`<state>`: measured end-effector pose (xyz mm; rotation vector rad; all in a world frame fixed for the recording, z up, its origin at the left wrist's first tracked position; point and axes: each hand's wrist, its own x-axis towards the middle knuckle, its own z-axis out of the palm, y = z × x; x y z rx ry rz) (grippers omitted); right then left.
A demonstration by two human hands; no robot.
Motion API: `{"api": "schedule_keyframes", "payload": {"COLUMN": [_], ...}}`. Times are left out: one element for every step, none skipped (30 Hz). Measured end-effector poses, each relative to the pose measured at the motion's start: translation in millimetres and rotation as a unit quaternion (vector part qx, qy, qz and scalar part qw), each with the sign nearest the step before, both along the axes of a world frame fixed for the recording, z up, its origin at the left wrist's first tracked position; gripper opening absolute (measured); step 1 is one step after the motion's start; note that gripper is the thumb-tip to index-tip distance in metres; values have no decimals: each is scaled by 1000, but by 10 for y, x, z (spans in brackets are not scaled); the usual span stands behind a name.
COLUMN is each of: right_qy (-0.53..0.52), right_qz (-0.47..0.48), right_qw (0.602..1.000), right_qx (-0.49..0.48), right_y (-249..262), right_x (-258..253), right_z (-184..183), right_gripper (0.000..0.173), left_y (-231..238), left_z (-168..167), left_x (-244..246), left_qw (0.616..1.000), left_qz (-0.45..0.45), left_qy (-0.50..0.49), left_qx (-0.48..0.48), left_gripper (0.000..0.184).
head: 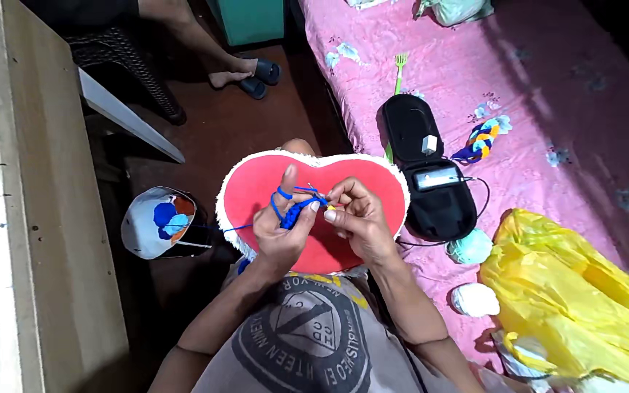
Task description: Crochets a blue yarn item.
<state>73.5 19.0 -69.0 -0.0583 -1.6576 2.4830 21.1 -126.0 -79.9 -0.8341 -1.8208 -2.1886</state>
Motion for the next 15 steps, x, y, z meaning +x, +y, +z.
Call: {"api": "schedule_keyframes", "payload": {"right_qy": [13,30,50,76,101,123,139,151,160,166,171,174,175,175,175], "right_qz": [-21,-57,-95,-127,-152,-170,-184,-192,-196,-199,-200,-201,-200,-199,-200], "right_qw": [1000,996,985,968,947,926,907,891,879,869,862,858,856,854,851], "right_qx": [19,69,135,203,265,315,353,382,405,421,432,439,443,447,452], "right_y": [-24,-47,-66,-74,-73,-66,-55,-44,-33,-23,-16,-12,-8,-3,3], "right_x": [15,37,62,84,98,103,104,102,98,94,91,90,93,99,107], "right_z": [-38,-69,-91,-112,-138,-160,-174,-178,-177,-178,-184,-193,-200,-205,-210], "right_gripper": [22,22,19,14,8,4,2,3,4,4,4,4,4,4,5], "left_y": [-11,-21,-30,-35,-42,-51,-62,-72,-84,-98,-112,-123,-131,-139,-146], "left_z": [21,32,36,32,30,32,39,47,55,62,70,79,87,89,91], "left_x": [-2,-8,-12,-17,-21,-27,-36,-48,-61,-74,-87,-98,-110,-120,-129], "left_qw": [1000,1000,999,999,999,999,999,999,999,999,999,998,998,998,997], "left_qz": [-4,-9,-15,-17,-17,-18,-20,-21,-22,-26,-30,-34,-36,-38,-39], "left_qy": [-17,-25,-31,-31,-29,-29,-30,-29,-29,-30,-32,-34,-35,-36,-38], "left_qx": [11,15,17,13,7,0,-6,-11,-15,-20,-26,-30,-36,-43,-50], "left_gripper": [63,64,65,64,63,62,61,61,61,61,61,60,59,57,56]}}
